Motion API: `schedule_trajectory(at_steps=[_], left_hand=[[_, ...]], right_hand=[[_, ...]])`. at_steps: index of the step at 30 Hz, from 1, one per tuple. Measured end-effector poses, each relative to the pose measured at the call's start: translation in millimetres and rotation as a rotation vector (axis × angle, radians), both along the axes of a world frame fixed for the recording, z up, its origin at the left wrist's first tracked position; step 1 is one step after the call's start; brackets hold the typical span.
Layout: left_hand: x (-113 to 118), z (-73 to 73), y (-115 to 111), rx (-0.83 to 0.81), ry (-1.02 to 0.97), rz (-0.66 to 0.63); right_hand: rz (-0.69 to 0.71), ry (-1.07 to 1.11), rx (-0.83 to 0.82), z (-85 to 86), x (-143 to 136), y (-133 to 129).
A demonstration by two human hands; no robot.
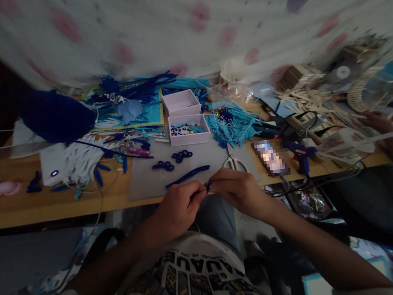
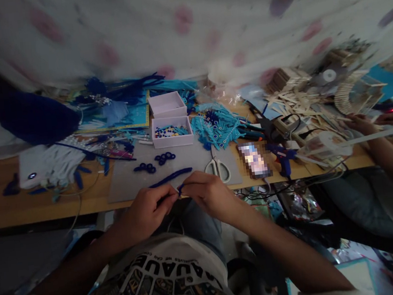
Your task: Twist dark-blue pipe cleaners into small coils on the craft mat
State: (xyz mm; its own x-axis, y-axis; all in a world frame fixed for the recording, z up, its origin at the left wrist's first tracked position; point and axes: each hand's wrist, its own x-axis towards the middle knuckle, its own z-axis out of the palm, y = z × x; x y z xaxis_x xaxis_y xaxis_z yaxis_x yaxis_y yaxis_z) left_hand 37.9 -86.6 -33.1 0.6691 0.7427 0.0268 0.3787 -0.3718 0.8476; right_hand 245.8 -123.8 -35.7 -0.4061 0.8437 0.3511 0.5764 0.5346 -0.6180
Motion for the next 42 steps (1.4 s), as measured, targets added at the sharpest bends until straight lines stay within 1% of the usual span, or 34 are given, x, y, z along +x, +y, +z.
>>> schedule_trajectory(at_steps=[5, 10, 13, 15, 17, 19, 21, 23, 24, 26, 30, 33, 35, 38, 42], left_hand=[[-2, -2.9, 3, 0.01, -0.005, 0.012], [-1, -9.6, 6, 0.016, -0.033, 0.093], [1, -13.6, 6, 0.034, -0.023, 0.124], [2, -16.4, 4, 0.1, -0.011, 0.152], [4, -19.1, 2, 0.185, -0.014, 0.187], [6, -21.8, 0, 0.231, -0.044, 0.237], [7, -24.4, -1, 0.209, -0.086, 0.28], [9, -27.0, 0, 0.143, -0.129, 0.298], [9, -28.2, 1, 0.107, -0.151, 0.3], [9, -30.0, 2, 0.038, -0.193, 0.3], [7, -30.4, 2, -0.134, -0.292, 0.293], [8, -30.2, 1, -0.29, -0.39, 0.273], [10, -31.7, 2, -0.354, -0.432, 0.298], [13, -36.6, 5, -0.411, -0.497, 0.358], [17, -43.0, 8, -0.497, -0.574, 0.451]], right_hand=[[-0.123, 0.179, -0.081, -6.0, -7, 3], [-0.238, 0.389, -0.2, -7.9, -16, 3], [-0.359, 0.588, -0.284, -16.5, -26, 2], [-0.448, 0.731, -0.293, -24.8, -34, 2], [-0.513, 0.86, -0.266, -33.0, -42, 1], [-0.541, 0.957, -0.261, -39.5, -48, 0], [-0.538, 0.996, -0.275, -43.3, -52, -2], [-0.52, 0.961, -0.257, -44.6, -55, -4], [-0.517, 0.913, -0.219, -44.4, -56, -6], [-0.528, 0.768, -0.085, -43.4, -57, -8], [-0.556, 0.385, 0.232, -42.2, -60, -12], [-0.556, 0.212, 0.387, -43.3, -61, -12], [-0.545, 0.159, 0.417, -44.0, -61, -11], [-0.541, 0.133, 0.406, -44.3, -61, -9], [-0.588, 0.201, 0.366, -44.5, -61, -7]])
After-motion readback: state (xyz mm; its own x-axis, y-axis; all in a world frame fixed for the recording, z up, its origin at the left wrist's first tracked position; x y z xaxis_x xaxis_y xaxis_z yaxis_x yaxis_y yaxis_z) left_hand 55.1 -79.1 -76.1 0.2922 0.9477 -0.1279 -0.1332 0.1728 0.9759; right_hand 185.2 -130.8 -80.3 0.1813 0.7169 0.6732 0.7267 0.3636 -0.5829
